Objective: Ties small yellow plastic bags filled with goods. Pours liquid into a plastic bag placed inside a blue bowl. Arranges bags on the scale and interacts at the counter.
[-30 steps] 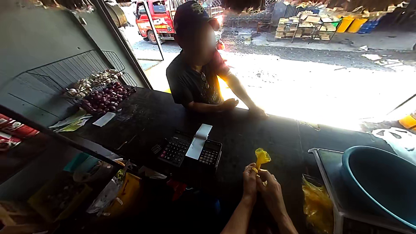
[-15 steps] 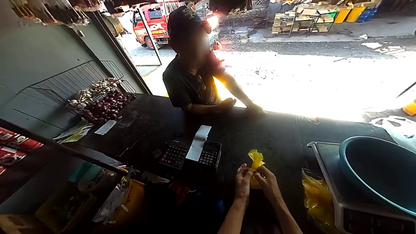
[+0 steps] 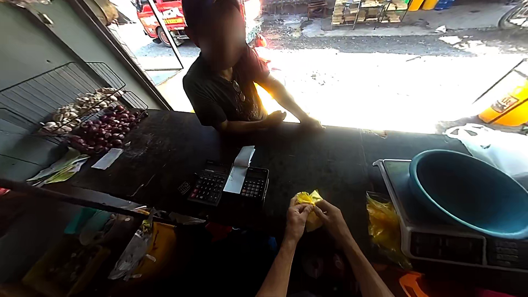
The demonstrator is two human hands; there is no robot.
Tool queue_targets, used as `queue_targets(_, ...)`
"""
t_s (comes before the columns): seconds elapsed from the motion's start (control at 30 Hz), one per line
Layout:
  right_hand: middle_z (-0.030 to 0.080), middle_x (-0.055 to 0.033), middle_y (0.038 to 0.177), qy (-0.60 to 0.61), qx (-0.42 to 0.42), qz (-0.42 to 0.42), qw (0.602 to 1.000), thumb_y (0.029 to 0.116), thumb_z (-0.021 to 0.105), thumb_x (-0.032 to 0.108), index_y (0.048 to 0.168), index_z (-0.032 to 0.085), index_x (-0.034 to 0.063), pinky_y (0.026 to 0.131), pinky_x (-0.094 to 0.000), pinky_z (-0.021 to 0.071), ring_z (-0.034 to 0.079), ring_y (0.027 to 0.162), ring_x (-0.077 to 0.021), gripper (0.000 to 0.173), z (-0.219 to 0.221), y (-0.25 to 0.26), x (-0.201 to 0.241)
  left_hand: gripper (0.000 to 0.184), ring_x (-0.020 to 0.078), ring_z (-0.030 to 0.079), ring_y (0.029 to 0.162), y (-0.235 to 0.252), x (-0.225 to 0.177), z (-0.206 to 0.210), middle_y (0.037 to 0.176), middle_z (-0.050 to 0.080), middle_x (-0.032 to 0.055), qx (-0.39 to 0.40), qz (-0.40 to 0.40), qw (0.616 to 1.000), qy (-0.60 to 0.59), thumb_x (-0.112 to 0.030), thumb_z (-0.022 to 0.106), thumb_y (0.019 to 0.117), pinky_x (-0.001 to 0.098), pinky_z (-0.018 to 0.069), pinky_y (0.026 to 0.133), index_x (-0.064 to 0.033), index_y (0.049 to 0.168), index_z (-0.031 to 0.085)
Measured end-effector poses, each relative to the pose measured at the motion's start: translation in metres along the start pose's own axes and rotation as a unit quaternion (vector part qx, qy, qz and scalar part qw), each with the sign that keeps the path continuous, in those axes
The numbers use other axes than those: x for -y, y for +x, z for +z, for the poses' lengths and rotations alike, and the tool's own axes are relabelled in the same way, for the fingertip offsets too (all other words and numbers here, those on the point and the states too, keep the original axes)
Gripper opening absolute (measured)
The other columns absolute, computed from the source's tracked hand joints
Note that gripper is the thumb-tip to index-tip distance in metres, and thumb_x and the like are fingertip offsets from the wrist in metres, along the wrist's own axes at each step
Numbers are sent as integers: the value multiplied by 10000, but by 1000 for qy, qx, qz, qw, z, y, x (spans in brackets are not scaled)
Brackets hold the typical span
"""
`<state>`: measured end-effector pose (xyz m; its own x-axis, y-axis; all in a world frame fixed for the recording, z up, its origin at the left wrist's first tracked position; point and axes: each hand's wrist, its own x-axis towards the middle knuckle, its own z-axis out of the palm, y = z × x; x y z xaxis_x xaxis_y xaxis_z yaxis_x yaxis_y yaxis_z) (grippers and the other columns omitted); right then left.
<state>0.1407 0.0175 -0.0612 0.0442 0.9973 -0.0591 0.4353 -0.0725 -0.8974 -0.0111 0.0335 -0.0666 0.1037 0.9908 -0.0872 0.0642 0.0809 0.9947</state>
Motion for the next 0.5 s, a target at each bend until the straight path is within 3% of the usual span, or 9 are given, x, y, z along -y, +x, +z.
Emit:
queue_targets(0.1, 716, -153, 940, -93, -51, -76, 991, 991, 616, 188, 1014, 717, -21, 861, -413, 580, 705, 895, -249, 234, 7, -10, 21, 163, 243, 562, 1299, -5, 0, 6, 1444, 525, 247, -58, 31, 996, 58, -67, 639, 960, 347, 491, 1069, 68, 985, 727)
queue_targets(0.2, 717, -149, 984, -89, -27, -80, 992, 1010, 588, 218, 1047, 713, -8, 923, -425, 548, 696, 965, -263, 261, 9, -16, 30, 299, 236, 523, 1362, -9, 6, -3, 1483, 510, 234, 61, 40, 996, 50, -40, 462, 1007, 363, 443, 1131, 95, 1157, 682)
queue_targets(0.27, 721, -138, 1015, -57, -12, -61, 996, 1020, 583, 215, 1075, 714, -1, 939, -438, 550, 696, 989, -249, 258, 8, -16, 27, 338, 216, 502, 1382, -11, 13, -9, 1519, 482, 200, 132, 56, 989, 44, -73, 466, 1006, 362, 441, 1141, 59, 1255, 653)
queue_targets(0.37, 711, -120, 992, -26, 19, -79, 996, 1009, 606, 188, 1053, 709, 9, 922, -449, 552, 685, 973, -237, 211, 3, -24, 47, 334, 272, 469, 1406, -13, 21, -8, 1483, 531, 183, 95, 140, 983, 75, -159, 555, 988, 442, 370, 1182, 24, 1241, 674)
queue_targets(0.43, 704, -121, 968, 17, 49, -102, 993, 1013, 608, 177, 1062, 698, -2, 881, -435, 567, 687, 931, -220, 207, -7, -33, 73, 433, 289, 448, 1435, -10, 13, -8, 1487, 545, 157, 67, 171, 978, 99, -225, 516, 999, 451, 355, 1202, 31, 1336, 606)
queue_targets(0.5, 701, -127, 920, 67, 29, -104, 992, 1010, 607, 121, 1061, 688, -19, 810, -429, 583, 690, 856, -210, 170, -18, -28, 79, 430, 295, 417, 1459, 6, 4, -11, 1489, 551, 137, 80, 202, 961, 173, -253, 489, 1012, 456, 318, 1222, 36, 1297, 630)
